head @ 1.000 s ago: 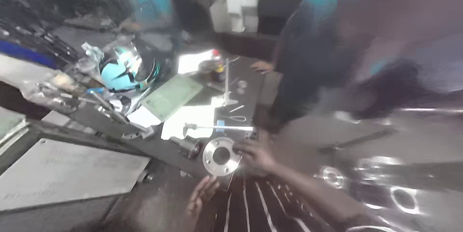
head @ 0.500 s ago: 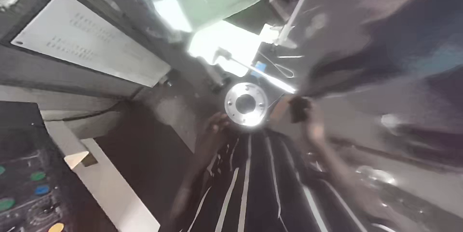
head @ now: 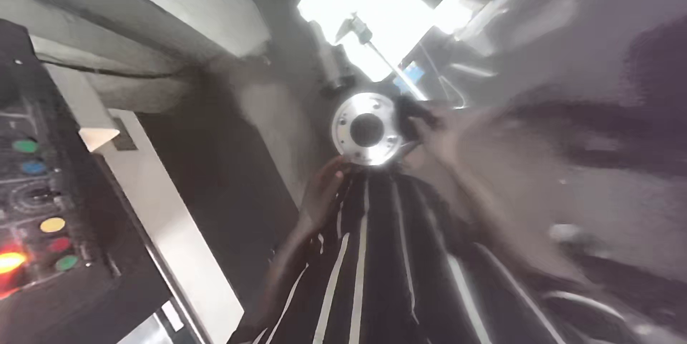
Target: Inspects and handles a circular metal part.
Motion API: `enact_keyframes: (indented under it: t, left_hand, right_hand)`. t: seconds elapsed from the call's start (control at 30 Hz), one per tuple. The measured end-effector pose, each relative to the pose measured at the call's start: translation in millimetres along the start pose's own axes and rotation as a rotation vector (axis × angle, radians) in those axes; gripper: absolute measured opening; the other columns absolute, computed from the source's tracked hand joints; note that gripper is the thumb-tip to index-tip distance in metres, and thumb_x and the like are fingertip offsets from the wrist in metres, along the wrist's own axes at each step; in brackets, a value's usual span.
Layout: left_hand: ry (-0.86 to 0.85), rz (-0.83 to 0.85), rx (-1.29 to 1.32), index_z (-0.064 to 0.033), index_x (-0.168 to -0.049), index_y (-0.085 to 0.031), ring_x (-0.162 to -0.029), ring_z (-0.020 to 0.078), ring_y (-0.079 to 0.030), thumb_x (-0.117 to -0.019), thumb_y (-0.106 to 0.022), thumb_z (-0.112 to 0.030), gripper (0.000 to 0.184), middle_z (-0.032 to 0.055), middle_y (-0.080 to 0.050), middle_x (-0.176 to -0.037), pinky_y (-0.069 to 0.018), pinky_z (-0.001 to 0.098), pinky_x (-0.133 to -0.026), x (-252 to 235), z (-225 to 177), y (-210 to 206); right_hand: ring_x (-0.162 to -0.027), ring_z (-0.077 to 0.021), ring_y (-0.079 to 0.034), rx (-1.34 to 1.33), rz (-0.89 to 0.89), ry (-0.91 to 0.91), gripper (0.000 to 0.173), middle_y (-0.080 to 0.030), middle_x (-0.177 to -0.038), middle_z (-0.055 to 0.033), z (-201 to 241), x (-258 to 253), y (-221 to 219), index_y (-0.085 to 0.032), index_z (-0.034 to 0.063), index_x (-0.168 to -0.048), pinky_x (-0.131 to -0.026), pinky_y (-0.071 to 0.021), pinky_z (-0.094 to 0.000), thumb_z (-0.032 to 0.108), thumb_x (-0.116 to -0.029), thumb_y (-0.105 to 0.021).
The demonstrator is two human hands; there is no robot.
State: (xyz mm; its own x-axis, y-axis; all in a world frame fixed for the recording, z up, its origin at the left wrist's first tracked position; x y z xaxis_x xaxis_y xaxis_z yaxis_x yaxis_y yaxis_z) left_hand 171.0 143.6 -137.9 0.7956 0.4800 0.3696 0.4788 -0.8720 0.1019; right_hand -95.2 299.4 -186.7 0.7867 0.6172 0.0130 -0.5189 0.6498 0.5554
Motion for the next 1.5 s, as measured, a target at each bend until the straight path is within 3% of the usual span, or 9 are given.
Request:
enact_keyframes:
  t: [0.23, 0.43, 0.53, 0.63, 0.87, 1.07, 1.2, 1.37, 1.5]
  left_hand:
    - [0.038, -0.004, -0.072, -0.0088, -0.145, -0.052, -0.126, 0.0178, -0.062, -0.1075, -0.048, -0.02, 0.039, 0.0063, -0.063, -0.14, -0.0516, 0.0411, -0.108, 2.1, 1.2, 13.6]
    - [0.093, 0.099, -0.148, -0.0137, -0.147, -0.052, -0.121, 0.0158, -0.064, -0.1084, -0.048, -0.025, 0.041, 0.0037, -0.061, -0.142, -0.0544, 0.0399, -0.103, -5.5, 24.7, 33.5]
    - [0.198, 0.161, -0.144, -0.0199, -0.144, -0.056, -0.09, 0.0127, -0.068, -0.1076, -0.051, -0.028, 0.037, 0.0025, -0.068, -0.126, -0.0592, 0.0328, -0.074, -11.6, 34.1, 40.3]
    - [0.308, 0.252, -0.133, -0.024, -0.141, -0.058, -0.064, 0.0127, -0.064, -0.1072, -0.053, -0.032, 0.035, 0.0024, -0.071, -0.109, -0.0565, 0.0296, -0.053, -15.2, 49.4, 40.4]
    - [0.271, 0.508, -0.294, -0.0229, -0.133, -0.065, -0.106, 0.011, -0.069, -0.1043, -0.052, -0.048, 0.04, -0.003, -0.072, -0.123, -0.0582, 0.0422, -0.094, -28.5, 83.4, 36.0]
    - [0.223, 0.554, -0.214, -0.0177, -0.135, -0.062, -0.114, 0.0106, -0.067, -0.1052, -0.053, -0.043, 0.041, -0.0002, -0.069, -0.128, -0.0561, 0.0387, -0.1, -30.8, 76.1, 31.1]
    - [0.312, 0.437, -0.271, -0.0064, -0.152, -0.04, -0.111, 0.025, -0.069, -0.1039, -0.056, -0.042, 0.062, 0.0166, -0.067, -0.126, -0.0554, 0.0488, -0.098, -30.2, 70.5, 33.1]
    - [0.28, 0.245, -0.351, -0.0138, -0.165, -0.01, -0.107, 0.0282, -0.067, -0.1053, -0.055, -0.037, 0.078, 0.0177, -0.067, -0.125, -0.0548, 0.0515, -0.093, -28.6, 51.4, 35.1]
    - [0.097, 0.176, -0.304, -0.0153, -0.165, 0.003, -0.108, 0.0221, -0.066, -0.0989, -0.064, -0.024, 0.095, 0.018, -0.059, -0.136, -0.0562, 0.0443, -0.091, -41.8, 48.8, 24.1]
  right_hand:
    - [-0.123, -0.0342, -0.063, 0.257, 0.25, 0.15, 0.037, -0.059, -0.143, -0.015, 3.2, -15.2, -31.1, -0.063, 0.014, -0.136, -0.099, -0.0528, -0.0591, 0.014, -0.0999, -0.059]
    - [-0.114, -0.0346, -0.066, 0.284, 0.32, -0.069, 0.034, -0.058, -0.141, -0.0136, 2.1, 3.1, -33.6, -0.065, 0.0163, -0.128, -0.089, -0.0554, -0.0619, 0.015, -0.0948, -0.061]
    - [-0.107, -0.0333, -0.068, 0.24, 0.255, -0.092, 0.035, -0.068, -0.122, -0.0166, -0.4, 21.3, -31.9, -0.067, 0.0127, -0.125, -0.089, -0.0549, -0.0613, 0.023, -0.0916, -0.067]
    - [-0.099, -0.0189, -0.068, 0.074, 0.131, -0.087, 0.031, -0.069, -0.112, -0.0102, -3.3, 48.3, -33.4, -0.072, 0.0095, -0.11, -0.087, -0.0594, -0.0426, 0.026, -0.0853, -0.079]
    - [-0.092, -0.0072, -0.068, -0.047, 0.159, -0.358, 0.033, -0.071, -0.104, -0.0037, 39.1, 86.2, -45.6, -0.07, 0.006, -0.108, -0.083, -0.0603, -0.0286, 0.018, -0.082, -0.086]
    - [-0.087, -0.01, -0.07, -0.091, 0.387, -0.464, 0.028, -0.074, -0.105, -0.003, 79.9, 95.8, -60.9, -0.073, 0.0102, -0.116, -0.075, -0.0612, -0.0303, 0.021, -0.0905, -0.08]
    - [-0.1, -0.0066, -0.071, -0.233, 0.529, -0.406, 0.043, -0.073, -0.118, -0.0053, 102.2, 92.2, -80.9, -0.064, 0.0043, -0.132, -0.088, -0.0597, -0.0259, 0.015, -0.0922, -0.077]
    - [-0.128, -0.0162, -0.061, -0.243, 0.645, -0.377, 0.067, -0.061, -0.144, -0.008, 107.1, 82.4, -114.9, -0.042, 0.0065, -0.154, -0.109, -0.0496, -0.0397, 0.036, -0.099, -0.068]
    - [-0.093, -0.0123, -0.069, -0.362, 0.715, -0.349, 0.054, -0.068, -0.122, -0.0121, 124.0, 67.1, -119.6, -0.046, -0.0001, -0.148, -0.082, -0.0596, -0.0296, 0.028, -0.1042, -0.061]
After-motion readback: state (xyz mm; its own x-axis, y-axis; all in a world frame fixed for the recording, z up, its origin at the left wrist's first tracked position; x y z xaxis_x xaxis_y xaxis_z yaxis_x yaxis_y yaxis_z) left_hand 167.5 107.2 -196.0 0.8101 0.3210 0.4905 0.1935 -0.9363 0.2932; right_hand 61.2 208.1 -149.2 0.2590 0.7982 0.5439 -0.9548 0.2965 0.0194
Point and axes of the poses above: each hand's wrist, its own x-axis away from the middle knuckle, its own y-axis out of the back of the hand, z = x × y, the point moved 6 cm from there along -x, towards the middle knuckle
